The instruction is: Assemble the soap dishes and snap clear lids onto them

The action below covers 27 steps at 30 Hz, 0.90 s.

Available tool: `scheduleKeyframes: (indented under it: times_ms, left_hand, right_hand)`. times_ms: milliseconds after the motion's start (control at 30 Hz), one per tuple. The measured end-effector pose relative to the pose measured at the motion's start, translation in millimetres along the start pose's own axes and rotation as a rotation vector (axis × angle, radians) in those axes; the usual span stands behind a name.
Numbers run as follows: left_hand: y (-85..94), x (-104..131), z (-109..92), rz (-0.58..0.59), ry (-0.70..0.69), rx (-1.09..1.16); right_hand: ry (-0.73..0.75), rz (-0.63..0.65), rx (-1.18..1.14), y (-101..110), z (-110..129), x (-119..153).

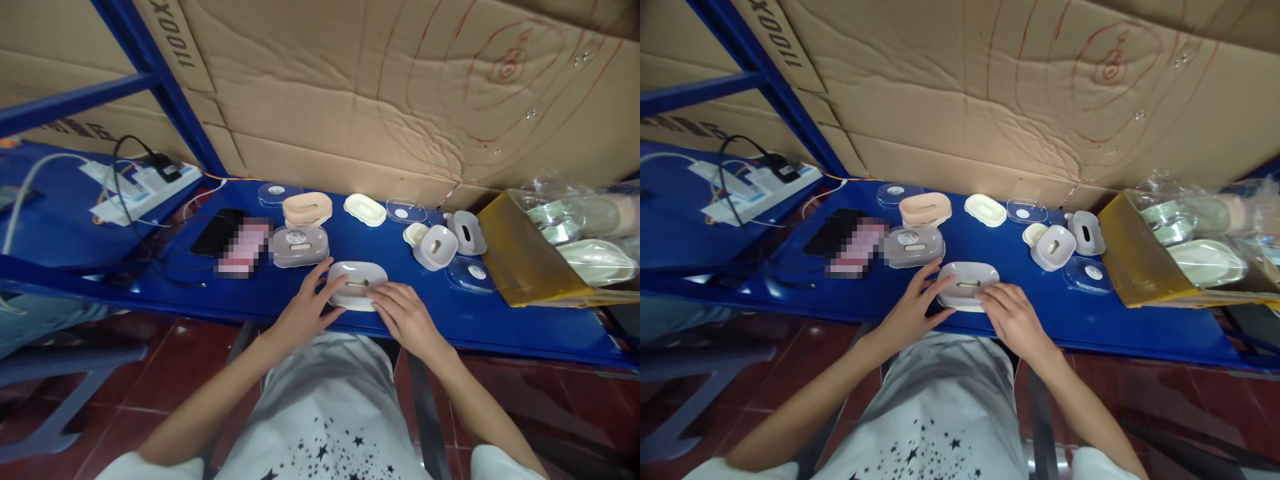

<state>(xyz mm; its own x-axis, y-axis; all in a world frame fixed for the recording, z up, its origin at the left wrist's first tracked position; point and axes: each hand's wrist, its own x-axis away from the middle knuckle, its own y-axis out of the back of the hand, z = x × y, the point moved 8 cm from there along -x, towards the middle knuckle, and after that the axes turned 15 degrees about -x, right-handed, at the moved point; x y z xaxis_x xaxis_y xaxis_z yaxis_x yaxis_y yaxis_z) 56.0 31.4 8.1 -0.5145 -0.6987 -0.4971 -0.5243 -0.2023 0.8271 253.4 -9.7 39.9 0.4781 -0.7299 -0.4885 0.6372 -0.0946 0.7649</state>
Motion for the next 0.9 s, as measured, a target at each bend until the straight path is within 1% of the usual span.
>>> scheduleKeyframes:
  times_ms: [67,133,200,233,267,300,333,367,400,467,500,533,567,600,667,733,767,833,900]
  left_hand:
    - [0.5,-1.0,-1.7,-0.008,-0.049,-0.028]
    - [-0.5,-1.6,-3.3,-0.003,-0.099,-0.039]
    - [-2.3,-1.2,-3.3,0.009,-0.124,-0.038]
    - [-2.7,-0.8,-3.3,0.009,-0.129,-0.04]
    - [-2.8,-0.3,-3.2,0.008,-0.13,-0.044]
    - [-2.9,0.1,-3.2,0.009,-0.128,-0.05]
    - [-2.8,0.4,-3.3,0.012,-0.124,-0.058]
    - [-2.6,0.5,-3.8,0.017,-0.121,-0.065]
    - [-2.3,0.5,-4.5,0.023,-0.121,-0.071]
    - [-1.4,0.1,-5.9,0.033,-0.122,-0.077]
    - [-0.9,-0.2,-6.3,0.037,-0.122,-0.077]
    - [-0.6,-0.5,-6.7,0.043,-0.122,-0.074]
    - [-0.8,-0.8,-6.6,0.051,-0.119,-0.071]
    - [-1.0,-0.9,-6.4,0.056,-0.116,-0.068]
    - [-2.0,-0.7,-5.7,0.064,-0.11,-0.062]
    - [-2.3,0.0,-5.2,0.058,-0.108,-0.053]
    - [-2.1,0.6,-4.9,0.05,-0.106,-0.049]
    - [-0.7,1.8,-4.1,0.029,-0.094,-0.039]
    - [0.7,2.8,-2.4,0.02,-0.064,-0.027]
  right_hand:
    - [0.022,0.024,0.036,-11.8,11.7,1.9]
    - [0.034,0.035,0.082,-19.2,16.4,5.1]
    - [0.055,0.066,0.112,-19.9,14.8,7.7]
    - [0.06,0.081,0.122,-15.8,10.1,8.7]
    - [0.046,0.08,0.131,-7.0,1.4,9.7]
    - [0.007,0.056,0.141,6.5,-12.2,11.7]
    - [-0.059,0.007,0.159,24.2,-30.2,15.6]
    - [-0.163,-0.077,0.19,45.8,-52.5,23.0]
    - [-0.287,-0.161,0.226,67.3,-76.5,35.2]
    - [-0.563,-0.277,0.386,102.2,-118.8,72.3]
    - [-0.695,-0.286,0.452,112.0,-133.7,94.4]
    - [-0.798,-0.267,0.487,116.3,-142.2,115.8]
    - [-0.858,-0.234,0.503,116.4,-143.5,133.9]
    - [-0.872,-0.19,0.497,113.1,-138.3,147.4]
    - [-0.802,-0.101,0.44,101.4,-114.3,159.3]
    - [-0.701,-0.031,0.31,87.8,-87.7,155.8]
    - [-0.667,-0.021,0.227,82.6,-78.3,150.4]
    - [-0.625,-0.059,0.087,76.9,-70.4,134.7]
    - [-0.601,-0.142,0.022,73.5,-72.4,114.9]
